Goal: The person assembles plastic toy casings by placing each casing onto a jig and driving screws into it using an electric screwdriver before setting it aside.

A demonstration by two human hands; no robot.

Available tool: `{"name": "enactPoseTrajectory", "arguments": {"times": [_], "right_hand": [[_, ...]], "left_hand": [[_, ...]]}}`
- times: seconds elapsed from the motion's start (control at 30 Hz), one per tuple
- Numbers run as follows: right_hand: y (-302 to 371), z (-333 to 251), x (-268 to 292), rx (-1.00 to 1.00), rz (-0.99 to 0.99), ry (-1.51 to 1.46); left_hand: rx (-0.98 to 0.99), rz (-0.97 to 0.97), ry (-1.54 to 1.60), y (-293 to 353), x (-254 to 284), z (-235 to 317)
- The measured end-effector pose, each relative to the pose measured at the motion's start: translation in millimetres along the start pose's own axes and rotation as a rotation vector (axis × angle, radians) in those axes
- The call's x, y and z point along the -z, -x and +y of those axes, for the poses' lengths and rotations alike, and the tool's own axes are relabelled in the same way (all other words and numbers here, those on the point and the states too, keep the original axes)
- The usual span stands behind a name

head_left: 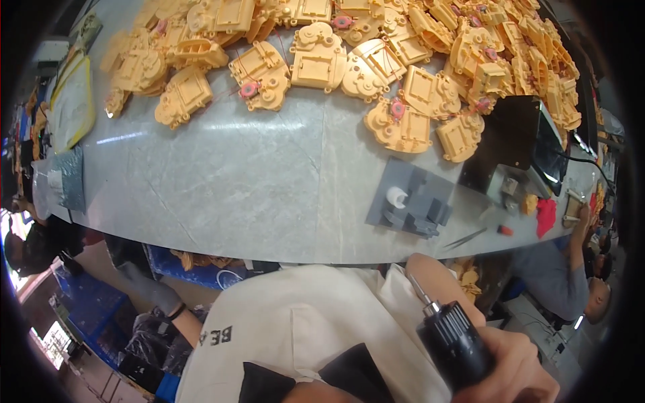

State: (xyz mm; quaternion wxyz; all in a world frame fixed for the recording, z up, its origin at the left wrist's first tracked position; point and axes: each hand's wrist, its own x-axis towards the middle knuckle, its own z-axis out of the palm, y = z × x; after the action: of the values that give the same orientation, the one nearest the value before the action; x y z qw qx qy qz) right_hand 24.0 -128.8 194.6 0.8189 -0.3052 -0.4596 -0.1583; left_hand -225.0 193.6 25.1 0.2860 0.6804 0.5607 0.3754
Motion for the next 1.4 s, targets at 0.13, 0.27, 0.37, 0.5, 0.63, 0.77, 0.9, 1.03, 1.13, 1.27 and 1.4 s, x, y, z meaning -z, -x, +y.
{"name": "enactPoseTrajectory", "arguments": {"times": [0.13,0.27,0.37,0.5,0.63,0.77,0.9,1.03,1.13,1.27,1.4], "right_hand": [[8.0,1.3,-2.3,0.031,-0.091,-0.028],[17.0,-36.8,46.9,-0.295,-0.326,0.220],[64.3,-67.9,73.6,-0.091,0.183,0.886],[129.1,-51.1,122.2,-0.152,0.835,0.912],[125.1,-15.7,118.5,-0.182,0.831,0.786],[121.4,-7.9,117.7,-0.239,0.819,0.733],[125.7,-5.5,116.3,-0.222,0.875,0.706],[127.5,-6.7,115.5,-0.257,0.884,0.686],[126.8,-16.3,119.8,-0.216,0.876,0.751],[107.7,-29.6,125.9,-0.135,0.858,0.824],[99.7,-40.1,133.5,-0.071,0.846,0.899]], "left_hand": [[-0.760,-0.572,0.145,4.0,-107.4,118.5],[-1.193,-0.660,-0.417,44.2,-228.2,161.2],[-1.030,-0.499,0.059,44.1,-240.3,146.6],[-0.314,-0.779,0.424,100.3,-170.2,171.2],[-0.577,-1.567,0.548,164.9,-178.4,204.7],[-1.112,-1.262,0.090,195.1,-209.2,203.1],[-1.043,-1.009,0.315,204.4,-208.5,194.2],[-1.304,-1.044,0.365,190.1,-208.5,201.9],[-1.380,-1.284,0.229,186.6,-197.2,213.9],[-1.423,-1.298,0.179,186.3,-196.5,208.9],[-1.376,-1.233,0.094,190.1,-200.8,194.7]]}}
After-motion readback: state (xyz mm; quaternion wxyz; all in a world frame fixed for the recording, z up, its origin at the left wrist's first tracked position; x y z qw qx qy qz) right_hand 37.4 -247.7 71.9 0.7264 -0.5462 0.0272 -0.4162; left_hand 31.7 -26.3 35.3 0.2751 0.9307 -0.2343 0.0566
